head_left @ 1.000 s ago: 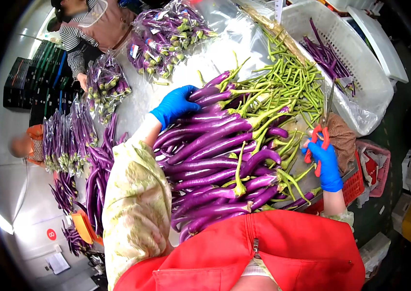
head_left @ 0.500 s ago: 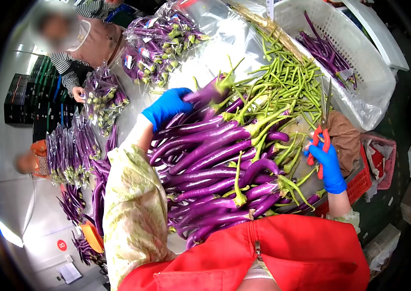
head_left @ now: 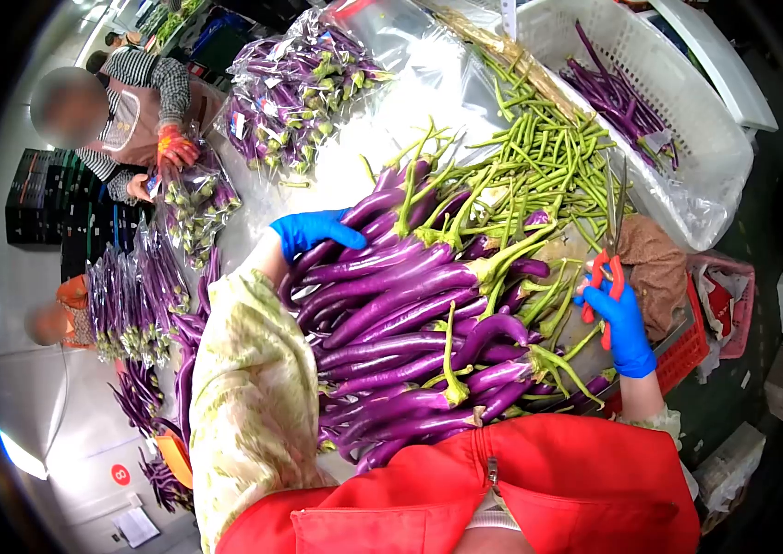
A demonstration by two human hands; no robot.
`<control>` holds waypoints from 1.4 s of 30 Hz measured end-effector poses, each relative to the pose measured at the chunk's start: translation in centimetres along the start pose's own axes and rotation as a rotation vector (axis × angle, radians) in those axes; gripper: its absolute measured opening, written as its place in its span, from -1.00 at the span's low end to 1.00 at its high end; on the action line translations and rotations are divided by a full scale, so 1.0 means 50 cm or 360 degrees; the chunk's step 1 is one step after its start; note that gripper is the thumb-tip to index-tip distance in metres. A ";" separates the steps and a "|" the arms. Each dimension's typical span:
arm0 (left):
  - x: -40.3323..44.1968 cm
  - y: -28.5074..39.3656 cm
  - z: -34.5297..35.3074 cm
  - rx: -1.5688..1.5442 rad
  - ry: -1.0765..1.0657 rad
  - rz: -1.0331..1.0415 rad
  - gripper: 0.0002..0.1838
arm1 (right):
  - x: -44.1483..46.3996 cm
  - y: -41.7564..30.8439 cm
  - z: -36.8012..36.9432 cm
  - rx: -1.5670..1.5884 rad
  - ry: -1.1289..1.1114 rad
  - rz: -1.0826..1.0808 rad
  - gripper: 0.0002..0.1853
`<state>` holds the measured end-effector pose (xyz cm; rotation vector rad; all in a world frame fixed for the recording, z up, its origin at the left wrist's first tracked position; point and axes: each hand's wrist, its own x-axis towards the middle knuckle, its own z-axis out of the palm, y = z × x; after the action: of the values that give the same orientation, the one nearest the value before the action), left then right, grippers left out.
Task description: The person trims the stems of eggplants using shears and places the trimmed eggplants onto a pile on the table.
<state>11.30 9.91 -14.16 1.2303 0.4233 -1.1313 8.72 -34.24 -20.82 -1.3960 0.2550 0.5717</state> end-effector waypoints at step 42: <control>-0.314 -0.082 0.320 0.0465 0.1174 0.1544 -0.26 | -0.088 -0.271 0.206 -0.1455 -0.0194 -0.2327 -0.64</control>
<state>-3.77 3.01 1.49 1.8073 0.1418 0.1235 10.42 -26.16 -5.31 -1.9364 -1.2074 -0.5496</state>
